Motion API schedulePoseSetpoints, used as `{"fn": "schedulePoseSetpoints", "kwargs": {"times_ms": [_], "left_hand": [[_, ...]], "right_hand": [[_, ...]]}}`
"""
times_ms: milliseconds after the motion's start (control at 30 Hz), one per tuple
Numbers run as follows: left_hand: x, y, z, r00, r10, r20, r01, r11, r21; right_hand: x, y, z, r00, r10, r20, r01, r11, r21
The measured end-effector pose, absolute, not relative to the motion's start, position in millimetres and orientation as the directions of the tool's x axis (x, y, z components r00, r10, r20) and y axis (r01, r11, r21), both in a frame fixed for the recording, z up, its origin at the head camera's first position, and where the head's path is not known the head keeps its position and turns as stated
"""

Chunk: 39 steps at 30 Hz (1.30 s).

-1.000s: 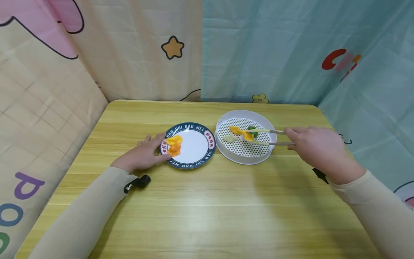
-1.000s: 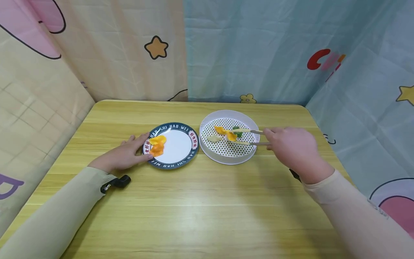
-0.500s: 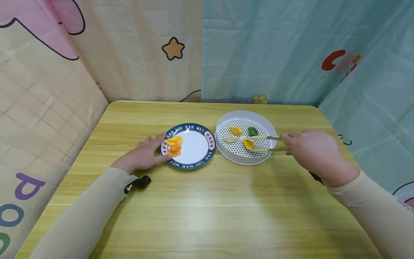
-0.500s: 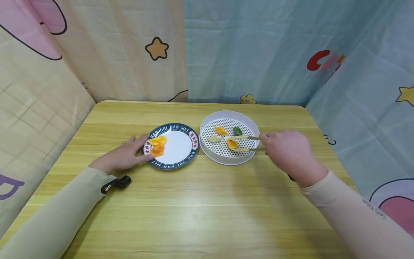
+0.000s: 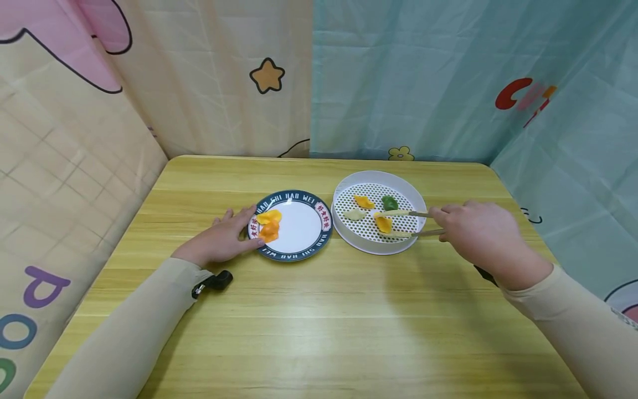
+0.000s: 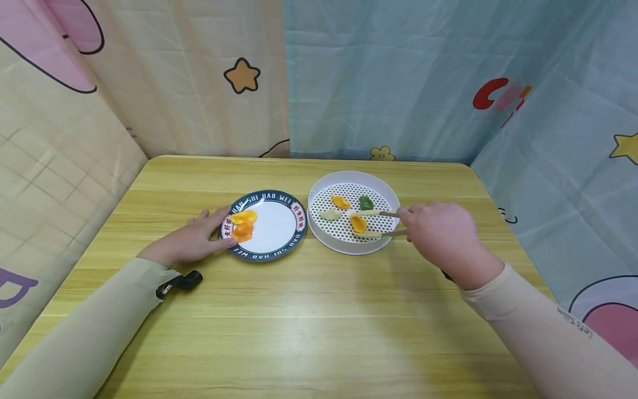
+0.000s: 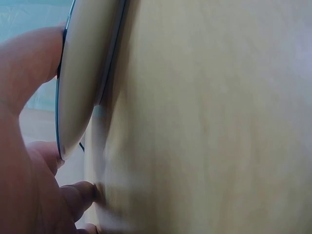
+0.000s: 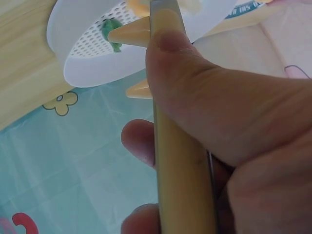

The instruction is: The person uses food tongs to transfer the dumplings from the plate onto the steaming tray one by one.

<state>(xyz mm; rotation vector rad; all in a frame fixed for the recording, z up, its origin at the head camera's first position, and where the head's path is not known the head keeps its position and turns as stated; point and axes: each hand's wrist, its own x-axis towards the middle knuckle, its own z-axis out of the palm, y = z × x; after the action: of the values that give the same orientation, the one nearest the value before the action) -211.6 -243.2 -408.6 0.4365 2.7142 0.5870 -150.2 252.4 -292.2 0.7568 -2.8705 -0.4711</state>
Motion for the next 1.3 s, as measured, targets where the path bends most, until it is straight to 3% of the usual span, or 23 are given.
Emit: {"fn": "schedulePoseSetpoints", "kwargs": {"times_ms": [500,867,1300], "left_hand": [[-211.5,-242.6,-409.5,-0.900,0.354,-0.253,0.220,0.872,0.437],[-211.5,-243.7,-410.2,-0.900,0.355,-0.253,0.222,0.872,0.436],[-213.3,-244.0,-410.3,-0.896,0.357,-0.263,0.222,0.875,0.431]], "right_hand": [[-142.9,252.4,-279.0,-0.865,-0.494,0.090,-0.453,0.845,0.283],[-149.0,234.5,-266.0,-0.910,-0.414,0.009,-0.410,0.904,0.119],[-171.3,176.4,-284.7,-0.839,-0.544,0.034,-0.543,0.839,0.027]]}}
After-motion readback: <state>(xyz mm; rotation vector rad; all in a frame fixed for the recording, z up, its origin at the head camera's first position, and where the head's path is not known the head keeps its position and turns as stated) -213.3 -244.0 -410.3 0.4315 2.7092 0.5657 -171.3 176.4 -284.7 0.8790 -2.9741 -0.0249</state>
